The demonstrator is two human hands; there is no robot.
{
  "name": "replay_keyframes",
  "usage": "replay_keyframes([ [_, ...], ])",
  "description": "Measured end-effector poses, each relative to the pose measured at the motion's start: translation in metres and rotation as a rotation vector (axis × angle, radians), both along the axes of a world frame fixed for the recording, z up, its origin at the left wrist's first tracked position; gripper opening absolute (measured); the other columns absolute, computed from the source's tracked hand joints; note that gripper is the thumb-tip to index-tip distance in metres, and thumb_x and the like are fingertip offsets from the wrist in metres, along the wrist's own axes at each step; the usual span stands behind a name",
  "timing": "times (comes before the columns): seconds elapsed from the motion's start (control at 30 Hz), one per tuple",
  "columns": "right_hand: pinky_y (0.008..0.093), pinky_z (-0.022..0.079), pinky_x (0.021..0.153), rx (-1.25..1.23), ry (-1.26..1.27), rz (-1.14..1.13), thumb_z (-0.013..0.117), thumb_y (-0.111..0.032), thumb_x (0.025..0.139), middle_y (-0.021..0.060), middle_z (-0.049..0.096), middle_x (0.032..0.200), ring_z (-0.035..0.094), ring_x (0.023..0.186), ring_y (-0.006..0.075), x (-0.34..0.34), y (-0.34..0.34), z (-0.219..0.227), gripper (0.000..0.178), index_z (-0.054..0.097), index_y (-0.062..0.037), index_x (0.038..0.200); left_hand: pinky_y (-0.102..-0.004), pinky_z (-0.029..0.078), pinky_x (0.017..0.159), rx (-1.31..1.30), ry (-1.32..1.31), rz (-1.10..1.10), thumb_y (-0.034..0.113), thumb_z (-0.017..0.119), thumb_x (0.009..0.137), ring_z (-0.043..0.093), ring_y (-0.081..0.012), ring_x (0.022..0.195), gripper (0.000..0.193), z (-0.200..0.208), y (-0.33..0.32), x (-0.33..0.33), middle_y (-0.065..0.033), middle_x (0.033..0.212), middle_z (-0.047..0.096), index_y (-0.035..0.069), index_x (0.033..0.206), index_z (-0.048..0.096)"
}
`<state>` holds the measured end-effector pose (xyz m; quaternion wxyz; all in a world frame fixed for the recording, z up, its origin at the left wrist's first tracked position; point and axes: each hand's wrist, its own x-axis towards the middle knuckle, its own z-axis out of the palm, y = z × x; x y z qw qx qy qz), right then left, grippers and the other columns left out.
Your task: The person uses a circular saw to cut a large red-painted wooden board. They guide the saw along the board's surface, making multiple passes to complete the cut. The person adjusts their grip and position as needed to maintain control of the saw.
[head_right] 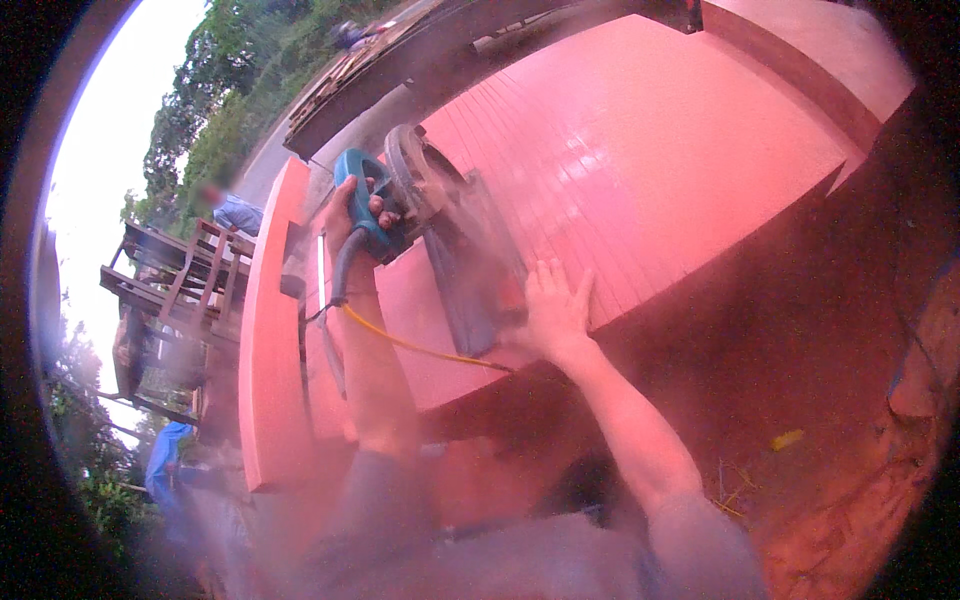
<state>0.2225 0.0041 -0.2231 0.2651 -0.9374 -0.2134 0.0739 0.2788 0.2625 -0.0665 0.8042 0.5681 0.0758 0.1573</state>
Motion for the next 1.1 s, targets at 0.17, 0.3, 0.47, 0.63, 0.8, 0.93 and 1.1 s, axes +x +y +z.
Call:
replay_keyframes([
  [0.17, 0.071, 0.009, 0.119, 0.008, -0.021, -0.002, 0.085, -0.064, 0.063, 0.0187, 0.033, 0.163, 0.023, 0.155, 0.0311, 0.01, 0.005, 0.001, 0.123, 0.036, 0.0023, 0.154, -0.0343, 0.051, 0.047, 0.013, 0.002, 0.011, 0.032, 0.067, 0.095, 0.057, -0.0205, 0.052, 0.035, 0.001, 0.006, 0.01, -0.0106, 0.068, 0.06, 0.003, 0.11, 0.053],
  [0.3, 0.0708, 0.007, 0.119, 0.024, 0.037, 0.008, 0.085, -0.064, 0.063, 0.0188, 0.034, 0.163, 0.022, 0.156, 0.0309, 0.021, 0.01, 0.006, 0.123, 0.036, 0.0031, 0.153, -0.0343, 0.05, 0.047, 0.009, 0.005, 0.02, 0.032, 0.066, 0.095, 0.057, -0.0201, 0.052, 0.035, 0.001, 0.012, 0.018, -0.0105, 0.068, 0.06, 0.004, 0.11, 0.053],
  [0.47, 0.0707, 0.006, 0.119, 0.033, 0.007, 0.0, 0.086, -0.062, 0.062, 0.0188, 0.034, 0.162, 0.021, 0.155, 0.0311, 0.034, 0.018, 0.008, 0.12, 0.041, 0.0035, 0.151, -0.0331, 0.051, 0.047, -0.042, 0.014, 0.002, 0.033, 0.066, 0.096, 0.059, -0.0197, 0.053, 0.033, 0.0, 0.023, 0.035, -0.0097, 0.068, 0.061, 0.005, 0.11, 0.053],
  [0.63, 0.0706, 0.006, 0.12, 0.037, 0.009, 0.004, 0.086, -0.063, 0.061, 0.0185, 0.034, 0.162, 0.021, 0.155, 0.0311, 0.049, 0.029, 0.008, 0.118, 0.043, 0.0035, 0.149, -0.0334, 0.052, 0.047, 0.006, 0.024, -0.031, 0.035, 0.065, 0.095, 0.059, -0.0208, 0.051, 0.035, 0.001, 0.035, 0.051, -0.0096, 0.07, 0.063, 0.006, 0.109, 0.053],
  [0.8, 0.0713, 0.007, 0.119, 0.047, 0.004, -0.007, 0.087, -0.062, 0.06, 0.0189, 0.033, 0.162, 0.021, 0.155, 0.0317, 0.06, 0.039, 0.006, 0.12, 0.043, 0.004, 0.149, -0.0346, 0.051, 0.046, 0.017, 0.058, -0.021, 0.036, 0.065, 0.095, 0.06, -0.0223, 0.051, 0.035, 0.0, 0.043, 0.061, -0.0093, 0.07, 0.063, 0.007, 0.109, 0.052],
  [0.93, 0.0711, 0.008, 0.119, 0.056, -0.038, -0.017, 0.087, -0.062, 0.06, 0.0202, 0.034, 0.162, 0.024, 0.154, 0.0322, 0.067, 0.044, 0.006, 0.12, 0.042, 0.0049, 0.149, -0.0347, 0.05, 0.047, 0.027, 0.066, -0.021, 0.037, 0.065, 0.095, 0.061, -0.0225, 0.051, 0.035, 0.0, 0.048, 0.07, -0.0093, 0.07, 0.063, 0.007, 0.11, 0.053],
  [1.1, 0.0712, 0.005, 0.119, 0.06, -0.107, -0.014, 0.086, -0.064, 0.06, 0.0226, 0.037, 0.16, 0.03, 0.151, 0.0335, 0.073, 0.051, 0.003, 0.122, 0.041, 0.0053, 0.15, -0.034, 0.052, 0.048, 0.045, 0.054, -0.015, 0.038, 0.065, 0.095, 0.06, -0.022, 0.051, 0.037, 0.001, 0.052, 0.076, -0.0098, 0.07, 0.063, 0.006, 0.11, 0.053],
])
